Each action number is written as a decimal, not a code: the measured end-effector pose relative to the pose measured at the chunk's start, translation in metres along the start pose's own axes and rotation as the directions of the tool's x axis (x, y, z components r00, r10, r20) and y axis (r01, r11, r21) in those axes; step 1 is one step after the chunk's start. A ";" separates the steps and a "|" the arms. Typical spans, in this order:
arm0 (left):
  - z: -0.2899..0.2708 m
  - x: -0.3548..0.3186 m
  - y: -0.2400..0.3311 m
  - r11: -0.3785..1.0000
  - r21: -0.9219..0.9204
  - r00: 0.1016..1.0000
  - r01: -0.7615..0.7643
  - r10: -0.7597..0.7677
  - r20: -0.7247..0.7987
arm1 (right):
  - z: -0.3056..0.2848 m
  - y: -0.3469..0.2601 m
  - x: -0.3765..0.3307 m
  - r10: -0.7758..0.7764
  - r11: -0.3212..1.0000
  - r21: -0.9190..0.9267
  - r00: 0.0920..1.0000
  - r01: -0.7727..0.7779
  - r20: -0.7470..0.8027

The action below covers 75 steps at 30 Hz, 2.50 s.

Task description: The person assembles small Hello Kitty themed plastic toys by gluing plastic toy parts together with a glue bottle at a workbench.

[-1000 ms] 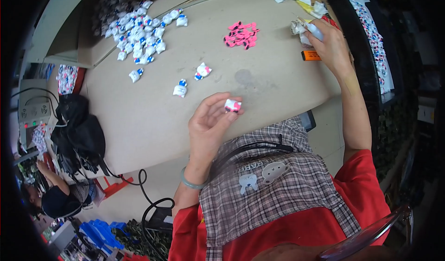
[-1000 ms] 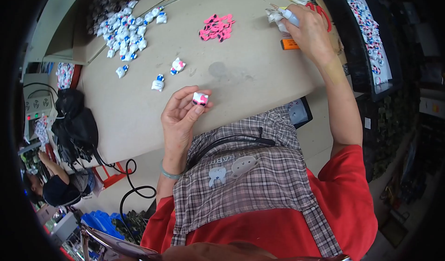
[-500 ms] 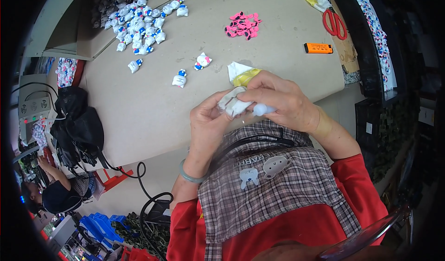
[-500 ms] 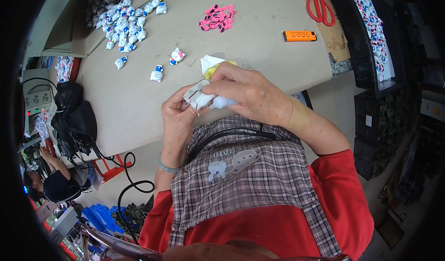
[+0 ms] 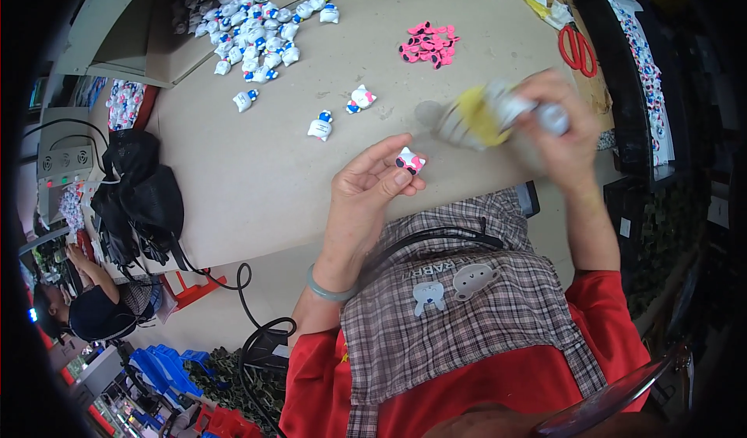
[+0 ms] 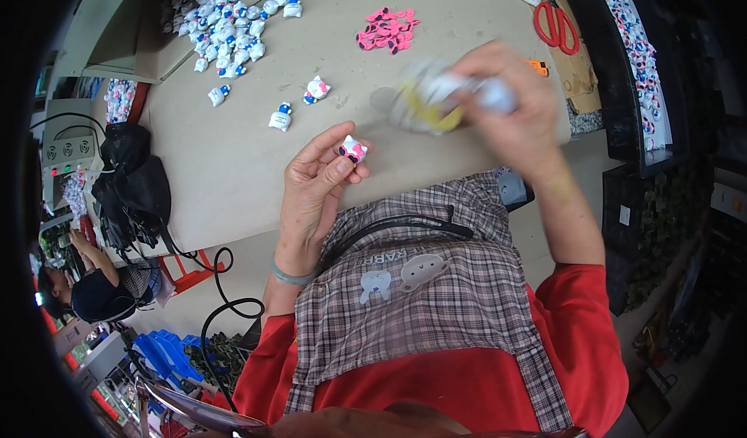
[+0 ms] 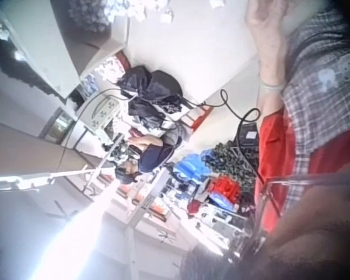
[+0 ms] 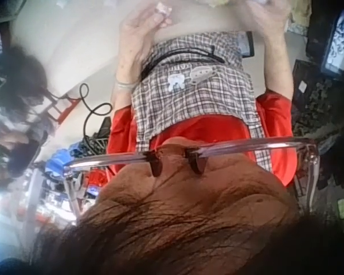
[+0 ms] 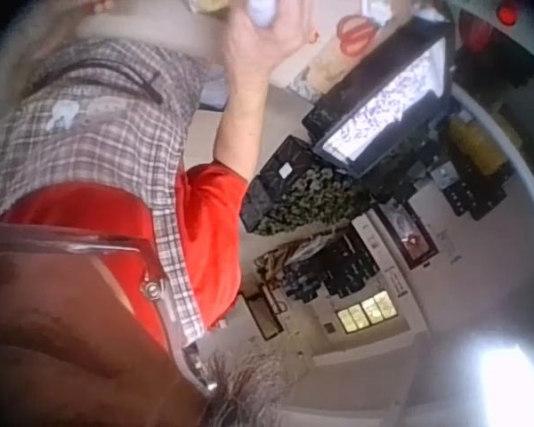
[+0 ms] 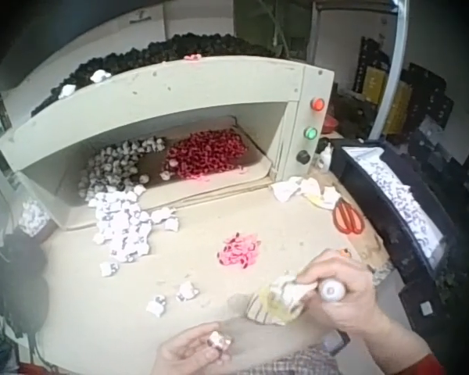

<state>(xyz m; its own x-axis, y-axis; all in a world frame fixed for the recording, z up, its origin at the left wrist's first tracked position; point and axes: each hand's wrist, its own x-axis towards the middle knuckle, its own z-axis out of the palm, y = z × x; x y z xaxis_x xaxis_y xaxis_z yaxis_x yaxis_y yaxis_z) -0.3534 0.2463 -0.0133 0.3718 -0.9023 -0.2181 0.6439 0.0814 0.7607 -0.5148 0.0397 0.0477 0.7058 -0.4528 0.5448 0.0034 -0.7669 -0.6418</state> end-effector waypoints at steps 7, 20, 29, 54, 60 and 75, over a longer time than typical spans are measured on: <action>-0.003 -0.009 0.013 0.997 -0.044 0.996 -0.066 0.063 -0.064 | -0.090 0.058 0.031 -0.008 0.741 -0.669 0.996 -0.055 -0.091; -0.071 -0.039 0.066 0.199 0.977 0.754 0.069 0.631 -0.182 | -0.016 0.017 0.011 0.135 0.944 -0.312 0.989 -0.112 0.055; -0.042 0.008 0.070 -0.278 0.910 0.770 -0.307 0.489 0.409 | 0.032 0.000 0.006 0.330 0.926 0.128 0.928 -0.354 0.175; 0.005 -0.004 0.023 0.979 0.119 0.982 -0.166 0.174 -0.066 | 0.053 -0.022 -0.008 0.422 0.642 0.663 0.899 -0.385 0.114; 0.002 -0.005 0.011 0.946 0.219 0.965 -0.237 0.255 -0.056 | 0.051 -0.028 -0.015 0.244 0.863 0.450 0.969 -0.228 0.023; -0.002 -0.002 0.002 0.941 0.254 0.964 -0.224 0.252 -0.080 | 0.053 -0.022 -0.013 -0.095 0.991 0.094 0.995 0.096 -0.010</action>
<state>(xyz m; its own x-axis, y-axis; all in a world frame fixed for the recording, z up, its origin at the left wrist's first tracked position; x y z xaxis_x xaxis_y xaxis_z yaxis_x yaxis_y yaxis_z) -0.3520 0.2494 -0.0126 0.5741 -0.8160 -0.0677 0.3525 0.1717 0.9199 -0.4863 0.0869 0.0262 0.6950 -0.3824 0.6089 0.1376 -0.7604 -0.6347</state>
